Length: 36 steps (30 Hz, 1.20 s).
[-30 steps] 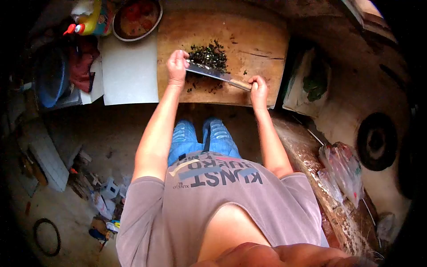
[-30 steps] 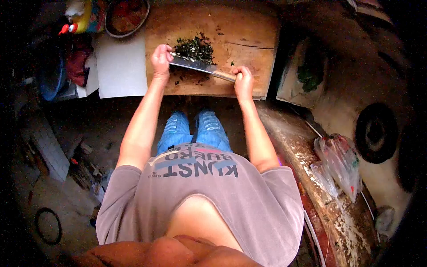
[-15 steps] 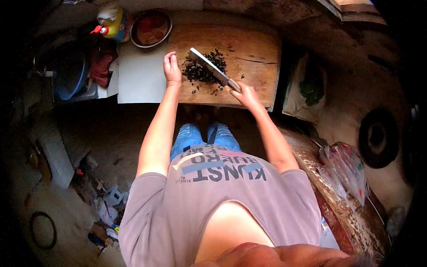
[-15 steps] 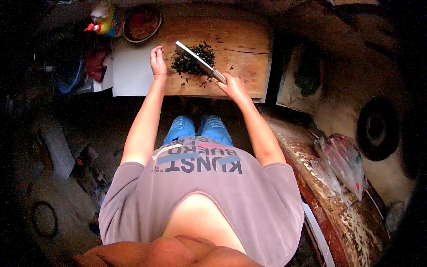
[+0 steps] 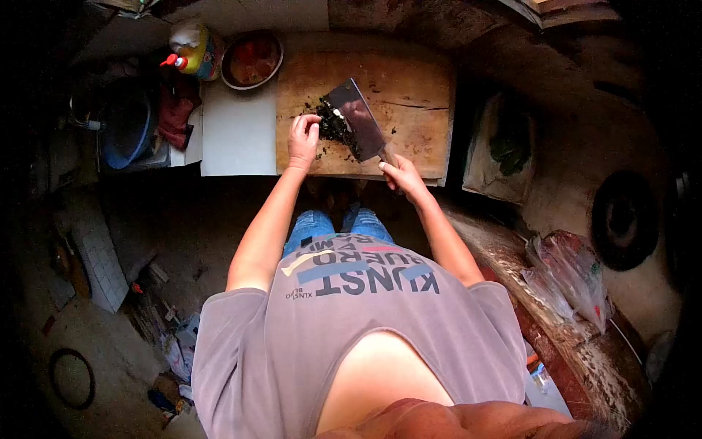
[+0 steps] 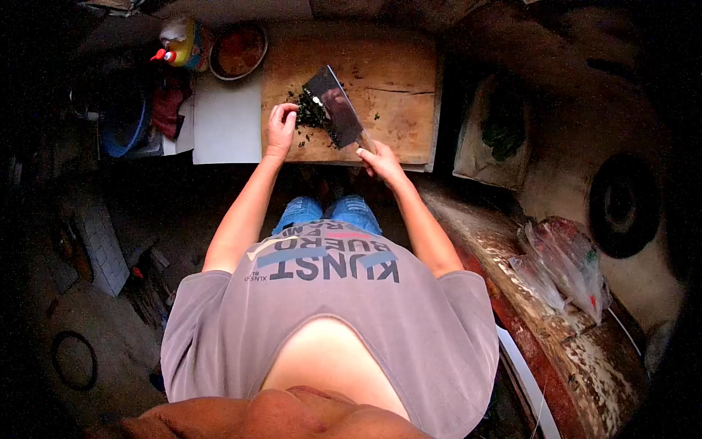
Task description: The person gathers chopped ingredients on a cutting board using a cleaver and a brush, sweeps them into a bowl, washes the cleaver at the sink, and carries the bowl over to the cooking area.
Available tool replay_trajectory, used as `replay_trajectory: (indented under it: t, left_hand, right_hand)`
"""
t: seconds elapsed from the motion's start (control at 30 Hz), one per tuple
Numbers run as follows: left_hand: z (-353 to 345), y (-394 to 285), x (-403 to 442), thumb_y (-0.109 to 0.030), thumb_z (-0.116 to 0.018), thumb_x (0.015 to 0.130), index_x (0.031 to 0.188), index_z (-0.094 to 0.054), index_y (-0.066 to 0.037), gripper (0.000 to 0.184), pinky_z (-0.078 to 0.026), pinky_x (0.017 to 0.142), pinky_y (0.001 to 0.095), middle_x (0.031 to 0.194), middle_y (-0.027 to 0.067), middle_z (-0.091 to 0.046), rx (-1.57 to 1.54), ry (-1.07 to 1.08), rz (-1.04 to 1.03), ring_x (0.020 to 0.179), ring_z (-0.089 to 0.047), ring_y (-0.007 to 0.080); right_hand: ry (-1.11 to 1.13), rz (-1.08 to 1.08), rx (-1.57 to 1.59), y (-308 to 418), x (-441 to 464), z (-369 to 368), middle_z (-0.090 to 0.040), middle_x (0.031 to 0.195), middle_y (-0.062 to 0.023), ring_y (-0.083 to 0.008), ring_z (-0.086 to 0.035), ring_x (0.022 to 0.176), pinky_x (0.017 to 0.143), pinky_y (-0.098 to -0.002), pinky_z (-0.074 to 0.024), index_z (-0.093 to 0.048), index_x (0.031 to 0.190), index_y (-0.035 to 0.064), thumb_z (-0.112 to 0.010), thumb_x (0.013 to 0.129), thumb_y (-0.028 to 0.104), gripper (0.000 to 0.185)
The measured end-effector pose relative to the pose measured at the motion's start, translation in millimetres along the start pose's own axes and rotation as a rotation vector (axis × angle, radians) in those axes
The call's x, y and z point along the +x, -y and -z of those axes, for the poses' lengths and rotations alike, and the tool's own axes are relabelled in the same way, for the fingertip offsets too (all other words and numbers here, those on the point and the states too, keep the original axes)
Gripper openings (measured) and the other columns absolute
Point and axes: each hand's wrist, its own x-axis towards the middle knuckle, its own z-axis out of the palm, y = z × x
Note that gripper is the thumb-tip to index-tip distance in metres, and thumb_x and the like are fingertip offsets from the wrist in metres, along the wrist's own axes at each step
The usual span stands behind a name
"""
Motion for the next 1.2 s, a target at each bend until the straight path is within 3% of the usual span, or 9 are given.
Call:
replay_trajectory:
  t: [0.27,0.37,0.43,0.57,0.7,0.8,0.93,1.03,1.2]
  left_hand:
    - [-6,-8,-31,-0.005,-0.055,0.082,0.084,-0.059,-0.002,0.005,-0.047,0.074,0.0332,0.086,0.0107,-0.059,-0.058,0.076,-0.018,0.081,-0.058,0.0242]
    - [-14,-23,-47,-0.009,-0.055,0.088,0.091,-0.056,-0.006,0.005,-0.048,0.07,0.0288,0.084,0.0024,-0.059,-0.321,0.377,0.217,0.075,-0.056,0.0129]
    - [-19,-50,-54,-0.028,-0.053,0.093,0.1,-0.054,-0.008,0.021,-0.052,0.058,0.0298,0.087,0.0039,-0.06,-0.51,0.545,0.727,0.067,-0.058,0.0138]
    - [-16,-99,-60,-0.039,-0.05,0.094,0.103,-0.053,-0.008,0.033,-0.052,0.056,0.0286,0.09,0.0059,-0.061,-0.685,0.563,0.874,0.077,-0.063,0.0188]
    - [-3,-110,-62,-0.035,-0.057,0.09,0.105,-0.055,-0.01,0.029,-0.047,0.053,0.029,0.085,0.0032,-0.061,-0.802,0.465,0.83,0.07,-0.059,0.0144]
    - [16,-87,-59,-0.025,-0.057,0.091,0.099,-0.057,-0.004,0.022,-0.051,0.061,0.0348,0.086,0.0078,-0.061,-1.009,0.455,0.876,0.074,-0.06,0.0201]
    - [37,-68,-65,-0.013,-0.056,0.089,0.093,-0.051,-0.003,0.012,-0.05,0.055,0.0347,0.079,0.0082,-0.055,-1.134,0.417,0.898,0.063,-0.056,0.0184]
    - [53,-72,-64,-0.01,-0.055,0.088,0.092,-0.048,-0.005,0.01,-0.047,0.05,0.0318,0.074,0.0053,-0.05,-1.141,0.38,0.877,0.058,-0.05,0.0148]
    - [65,-83,-65,-0.014,-0.059,0.087,0.09,-0.045,-0.008,0.015,-0.042,0.045,0.0281,0.072,0.0026,-0.047,-1.089,0.348,0.899,0.053,-0.045,0.012]
  right_hand:
    - [-0.052,0.067,-0.058,-2,-16,-19,-0.053,0.062,-0.0018,-0.0105,-0.049,0.045,0.04,-0.0254,-0.0365,-0.049,0.084,0.0081,-0.051,0.091,0.045,0.037]
    - [-0.115,0.222,-0.08,-11,-3,-36,-0.051,0.059,-0.0014,-0.011,-0.05,0.045,0.04,-0.0248,-0.0379,-0.052,0.088,0.0091,-0.041,0.095,0.048,0.041]
    - [-0.139,0.266,-0.047,-5,4,-49,-0.049,0.06,0.0,-0.0091,-0.045,0.045,0.041,-0.0244,-0.0395,-0.054,0.092,0.0097,-0.037,0.097,0.046,0.04]
    - [-0.159,0.457,-0.255,33,-19,-75,-0.062,0.1,-0.0169,-0.027,-0.062,0.093,0.081,-0.0373,-0.0482,-0.052,0.115,0.0021,-0.035,0.098,0.044,0.048]
    - [-0.081,0.562,-0.445,41,-17,-84,-0.056,0.116,-0.0251,-0.0383,-0.054,0.11,0.093,-0.0416,-0.0425,-0.046,0.128,0.0044,-0.037,0.094,0.051,0.059]
    - [0.259,0.303,-0.907,155,-46,-64,-0.066,0.1,-0.017,-0.0307,-0.065,0.092,0.082,-0.0407,-0.0501,-0.062,0.114,0.0109,-0.053,0.09,0.04,0.039]
    - [-0.08,1.152,-0.768,297,-23,-49,-0.064,0.105,-0.0159,-0.0282,-0.064,0.093,0.078,-0.0378,-0.0518,-0.063,0.104,0.0029,-0.062,0.085,0.021,0.027]
    - [-0.196,1.033,-0.563,426,-44,-68,-0.063,0.098,-0.0152,-0.0203,-0.062,0.084,0.072,-0.0321,-0.0534,-0.053,0.114,-0.0012,-0.054,0.093,0.026,0.034]
    - [-0.486,1.442,-0.331,604,3,-92,-0.061,0.104,-0.0184,-0.0232,-0.062,0.093,0.081,-0.0386,-0.0524,-0.05,0.121,-0.0002,-0.06,0.089,0.036,0.049]
